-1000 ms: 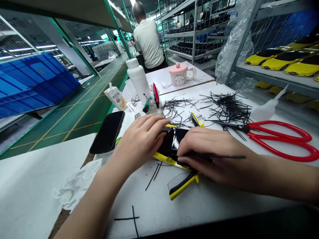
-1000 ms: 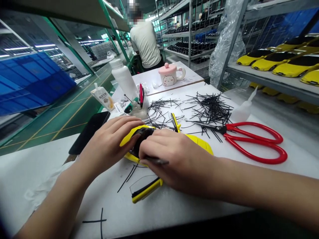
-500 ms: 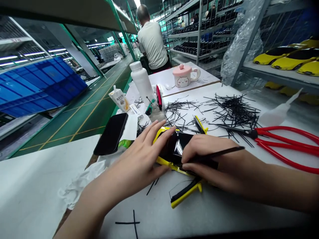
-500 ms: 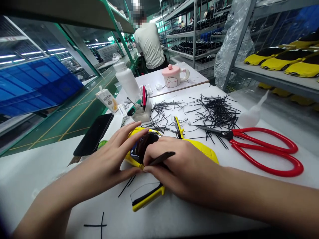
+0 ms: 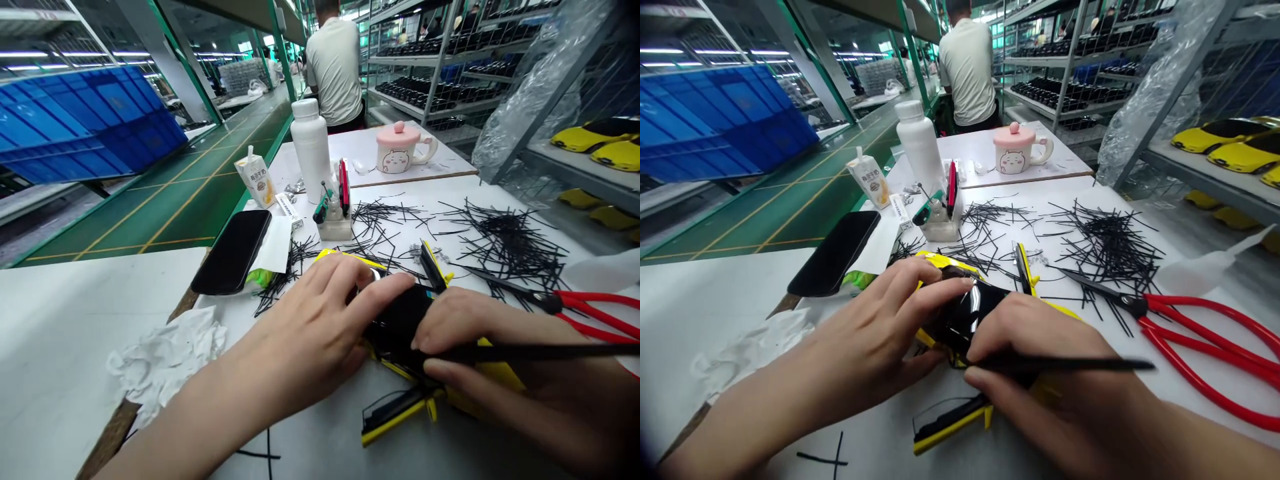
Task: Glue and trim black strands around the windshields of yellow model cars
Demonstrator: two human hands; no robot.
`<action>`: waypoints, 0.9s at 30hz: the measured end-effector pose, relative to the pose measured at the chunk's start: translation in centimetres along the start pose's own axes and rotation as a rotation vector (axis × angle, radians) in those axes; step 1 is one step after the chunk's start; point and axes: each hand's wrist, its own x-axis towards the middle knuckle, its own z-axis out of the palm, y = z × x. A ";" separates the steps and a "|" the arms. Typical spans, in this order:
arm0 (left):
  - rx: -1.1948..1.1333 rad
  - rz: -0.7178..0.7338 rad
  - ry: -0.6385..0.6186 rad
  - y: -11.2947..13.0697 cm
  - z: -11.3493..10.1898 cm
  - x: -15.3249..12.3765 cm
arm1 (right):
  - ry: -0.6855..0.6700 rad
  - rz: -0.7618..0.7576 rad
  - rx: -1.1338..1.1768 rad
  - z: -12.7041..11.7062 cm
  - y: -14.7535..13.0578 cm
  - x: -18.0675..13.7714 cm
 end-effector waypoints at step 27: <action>-0.016 0.019 0.011 0.7 -0.4 0.3 | 0.236 0.321 0.408 -6.5 0.0 1.2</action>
